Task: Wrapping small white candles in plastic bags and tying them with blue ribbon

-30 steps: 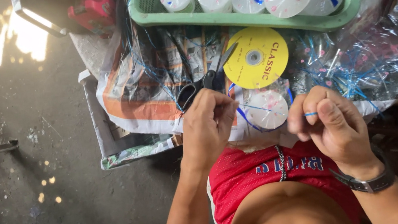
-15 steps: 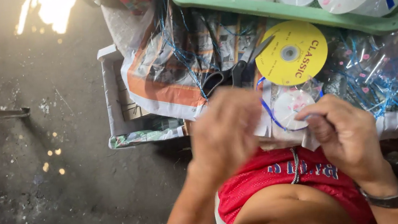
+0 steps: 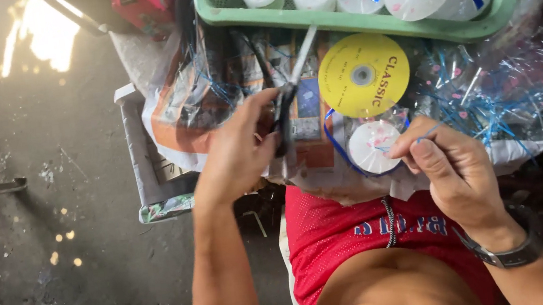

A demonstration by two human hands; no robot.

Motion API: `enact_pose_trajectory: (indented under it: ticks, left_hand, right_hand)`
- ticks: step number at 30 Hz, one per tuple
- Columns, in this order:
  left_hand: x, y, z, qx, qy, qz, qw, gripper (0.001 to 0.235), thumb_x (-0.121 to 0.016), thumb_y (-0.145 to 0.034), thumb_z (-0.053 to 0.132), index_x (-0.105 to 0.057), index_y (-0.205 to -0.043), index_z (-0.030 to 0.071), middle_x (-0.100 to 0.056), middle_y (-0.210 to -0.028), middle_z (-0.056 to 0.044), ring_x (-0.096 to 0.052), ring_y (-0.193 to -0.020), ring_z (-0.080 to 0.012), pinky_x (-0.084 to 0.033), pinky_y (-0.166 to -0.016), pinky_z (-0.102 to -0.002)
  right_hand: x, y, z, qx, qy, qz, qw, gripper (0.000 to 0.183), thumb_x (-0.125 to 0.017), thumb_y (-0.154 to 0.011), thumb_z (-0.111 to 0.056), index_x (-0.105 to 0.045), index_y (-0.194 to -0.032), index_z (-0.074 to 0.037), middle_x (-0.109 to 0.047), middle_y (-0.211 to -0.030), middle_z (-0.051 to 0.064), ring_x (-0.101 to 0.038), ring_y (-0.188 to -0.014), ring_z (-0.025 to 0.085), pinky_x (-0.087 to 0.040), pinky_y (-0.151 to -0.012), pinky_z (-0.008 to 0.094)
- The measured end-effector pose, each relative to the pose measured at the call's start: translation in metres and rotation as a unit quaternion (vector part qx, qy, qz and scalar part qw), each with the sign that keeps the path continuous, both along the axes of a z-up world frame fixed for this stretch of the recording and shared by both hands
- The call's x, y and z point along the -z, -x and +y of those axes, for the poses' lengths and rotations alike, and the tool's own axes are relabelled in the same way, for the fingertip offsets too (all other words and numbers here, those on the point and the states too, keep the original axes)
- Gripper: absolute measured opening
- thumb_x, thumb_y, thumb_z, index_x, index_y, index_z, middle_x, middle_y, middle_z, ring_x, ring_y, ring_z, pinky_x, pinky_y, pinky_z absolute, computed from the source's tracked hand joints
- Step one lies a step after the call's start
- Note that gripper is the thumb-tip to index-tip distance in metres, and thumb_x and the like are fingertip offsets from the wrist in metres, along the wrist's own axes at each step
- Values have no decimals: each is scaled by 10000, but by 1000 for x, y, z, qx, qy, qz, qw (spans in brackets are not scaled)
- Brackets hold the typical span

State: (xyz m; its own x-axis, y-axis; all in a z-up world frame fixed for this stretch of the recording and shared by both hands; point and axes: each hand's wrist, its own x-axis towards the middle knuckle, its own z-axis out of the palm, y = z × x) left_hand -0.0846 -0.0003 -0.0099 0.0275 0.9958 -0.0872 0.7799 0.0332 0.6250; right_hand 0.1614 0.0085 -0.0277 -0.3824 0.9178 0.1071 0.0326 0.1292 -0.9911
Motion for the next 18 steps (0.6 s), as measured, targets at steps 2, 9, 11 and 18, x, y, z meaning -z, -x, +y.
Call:
enact_pose_trajectory:
  ticks: [2, 9, 11, 18]
  left_hand:
    - [0, 11, -5, 43, -10, -270, 962, 484, -472, -783, -97, -354, -1238, 17, -458, -805, -12, -477, -757, -86, -422, -751, -198]
    - [12, 4, -8, 24, -84, -542, 836, 402, -555, -852, 103, -366, -1193, 4, -572, -1037, -203, -614, -873, -258, -533, -778, -356]
    - [11, -2, -7, 33, -133, -583, 801, 580, -646, -815, 265, -324, -1250, 56, -530, -1024, -165, -561, -958, -250, -457, -847, -282]
    - [-21, -28, -34, 202, 30, -499, 842, 559, -542, -791, 500, -423, -1069, 30, -529, -1027, -101, -567, -918, -188, -494, -746, -247]
  right_hand:
    - [3, 1, 1, -5, 9, 7, 1000, 285, -378, -914, -221, -545, -804, -17, -520, -752, 54, -409, -594, 109, -347, -575, 201]
    - [5, 6, 1, 7, 30, 22, 999, 284, -387, -922, -226, -534, -810, -11, -504, -727, 54, -394, -592, 117, -328, -584, 208]
    - [5, 6, 1, 12, 30, 35, 999, 285, -383, -920, -243, -512, -797, -20, -459, -690, 52, -371, -579, 118, -306, -572, 215]
    - [14, 5, 2, 19, 70, 128, 989, 265, -412, -918, -270, -499, -820, -40, -437, -698, 27, -307, -570, 90, -289, -569, 206]
